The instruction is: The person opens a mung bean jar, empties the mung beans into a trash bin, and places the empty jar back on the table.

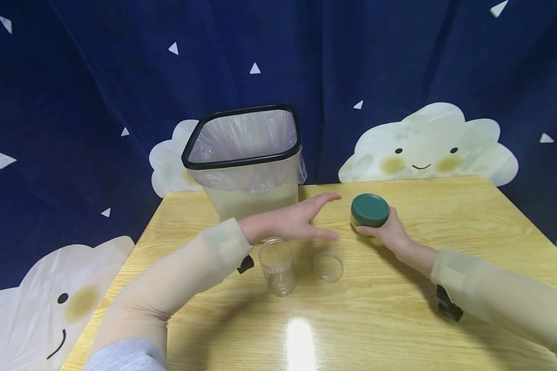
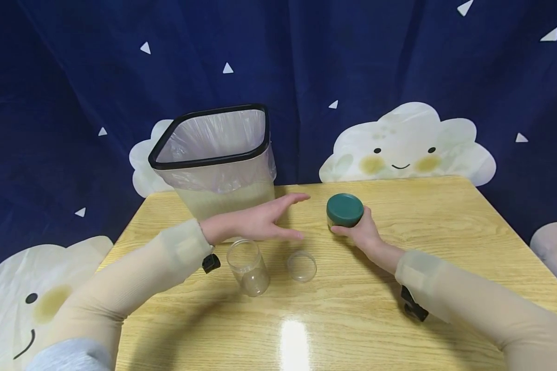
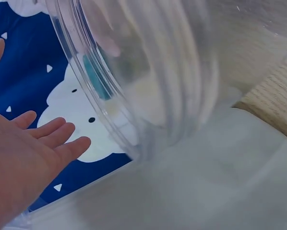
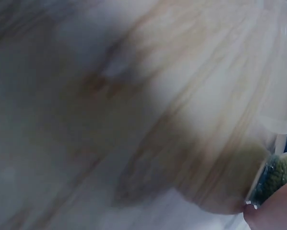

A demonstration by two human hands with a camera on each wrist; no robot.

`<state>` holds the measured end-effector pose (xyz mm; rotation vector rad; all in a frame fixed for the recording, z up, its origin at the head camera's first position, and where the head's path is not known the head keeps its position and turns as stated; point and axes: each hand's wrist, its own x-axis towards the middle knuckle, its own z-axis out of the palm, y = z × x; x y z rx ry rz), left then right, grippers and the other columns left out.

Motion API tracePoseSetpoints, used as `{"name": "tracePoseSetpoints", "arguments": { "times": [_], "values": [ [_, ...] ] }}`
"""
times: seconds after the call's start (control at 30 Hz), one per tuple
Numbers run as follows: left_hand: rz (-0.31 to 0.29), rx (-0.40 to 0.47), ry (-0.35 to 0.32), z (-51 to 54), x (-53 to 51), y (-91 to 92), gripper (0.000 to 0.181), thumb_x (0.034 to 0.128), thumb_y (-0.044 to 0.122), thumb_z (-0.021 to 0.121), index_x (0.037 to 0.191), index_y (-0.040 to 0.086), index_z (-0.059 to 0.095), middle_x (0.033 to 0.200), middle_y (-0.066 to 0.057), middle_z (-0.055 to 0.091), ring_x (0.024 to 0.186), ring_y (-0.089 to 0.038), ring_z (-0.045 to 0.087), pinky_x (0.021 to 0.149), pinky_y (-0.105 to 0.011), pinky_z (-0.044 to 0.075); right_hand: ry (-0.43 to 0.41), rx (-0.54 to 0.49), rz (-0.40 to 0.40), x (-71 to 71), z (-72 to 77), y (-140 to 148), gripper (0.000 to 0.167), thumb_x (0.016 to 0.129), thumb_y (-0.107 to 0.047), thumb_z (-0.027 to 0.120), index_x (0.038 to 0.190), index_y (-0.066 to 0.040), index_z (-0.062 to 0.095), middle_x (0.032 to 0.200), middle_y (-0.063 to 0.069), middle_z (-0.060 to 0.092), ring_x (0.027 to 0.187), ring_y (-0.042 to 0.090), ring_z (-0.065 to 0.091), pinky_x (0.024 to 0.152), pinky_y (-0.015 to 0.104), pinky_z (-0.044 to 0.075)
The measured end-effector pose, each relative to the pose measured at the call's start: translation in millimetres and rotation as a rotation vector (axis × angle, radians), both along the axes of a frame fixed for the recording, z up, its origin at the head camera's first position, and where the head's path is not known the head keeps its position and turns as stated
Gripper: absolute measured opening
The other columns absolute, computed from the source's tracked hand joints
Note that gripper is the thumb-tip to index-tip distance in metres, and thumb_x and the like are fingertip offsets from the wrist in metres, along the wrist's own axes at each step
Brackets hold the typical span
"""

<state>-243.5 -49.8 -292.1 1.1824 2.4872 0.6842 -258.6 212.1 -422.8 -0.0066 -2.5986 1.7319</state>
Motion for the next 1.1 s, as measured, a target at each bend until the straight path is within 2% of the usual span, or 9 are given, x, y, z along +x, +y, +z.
{"name": "tracePoseSetpoints", "arguments": {
  "times": [0.17, 0.53, 0.73, 0.9, 1.1],
  "values": [
    [0.022, 0.009, -0.047, 0.3, -1.7, 0.6, 0.086, 0.0916, 0.044, 0.065, 0.155, 0.012, 0.016, 0.157, -0.01, 0.023, 0.142, -0.016, 0.022, 0.114, -0.028, 0.02, -0.02, -0.013, -0.064, -0.5, -1.2, -4, 0.098, 0.077, -0.011, 0.082, 0.146, 0.008, 0.015, 0.144, 0.032, 0.031, 0.133, 0.046, 0.031, 0.11, 0.056, 0.023],
    [0.011, 0.0, -0.032, 1.1, -1.2, 2.7, 0.085, 0.0917, 0.044, 0.065, 0.154, 0.011, 0.017, 0.156, -0.01, 0.026, 0.141, -0.016, 0.025, 0.112, -0.028, 0.023, 0.048, 0.016, -0.048, -5.6, -7.9, -3, 0.094, 0.076, -0.011, 0.083, 0.144, 0.008, 0.021, 0.141, 0.03, 0.036, 0.13, 0.045, 0.035, 0.108, 0.057, 0.026],
    [-0.011, 0.011, -0.013, 3.3, -3.0, 5.5, 0.084, 0.0924, 0.042, 0.065, 0.154, 0.009, 0.018, 0.157, -0.01, 0.024, 0.142, -0.015, 0.022, 0.113, -0.025, 0.02, 0.074, -0.021, -0.063, -6.2, -11.6, -3, 0.096, 0.074, -0.009, 0.083, 0.144, 0.006, 0.02, 0.141, 0.029, 0.036, 0.129, 0.044, 0.036, 0.108, 0.056, 0.027],
    [-0.018, 0.04, -0.026, 5.7, -4.4, 9.7, 0.082, 0.0925, 0.041, 0.065, 0.153, 0.009, 0.019, 0.156, -0.01, 0.026, 0.142, -0.016, 0.024, 0.112, -0.027, 0.022, 0.08, -0.014, -0.062, -0.4, -10.4, 1, 0.096, 0.075, -0.013, 0.084, 0.143, 0.006, 0.019, 0.14, 0.029, 0.036, 0.128, 0.043, 0.037, 0.107, 0.056, 0.028],
    [-0.005, 0.074, -0.076, 8.7, -4.8, 13.4, 0.08, 0.0929, 0.042, 0.064, 0.153, 0.012, 0.02, 0.155, -0.008, 0.028, 0.142, -0.017, 0.025, 0.112, -0.03, 0.026, 0.129, 0.008, 0.024, 15.6, 4.4, 7, 0.093, 0.076, -0.012, 0.082, 0.143, 0.009, 0.021, 0.139, 0.03, 0.035, 0.126, 0.044, 0.037, 0.104, 0.059, 0.027]
  ]
}}
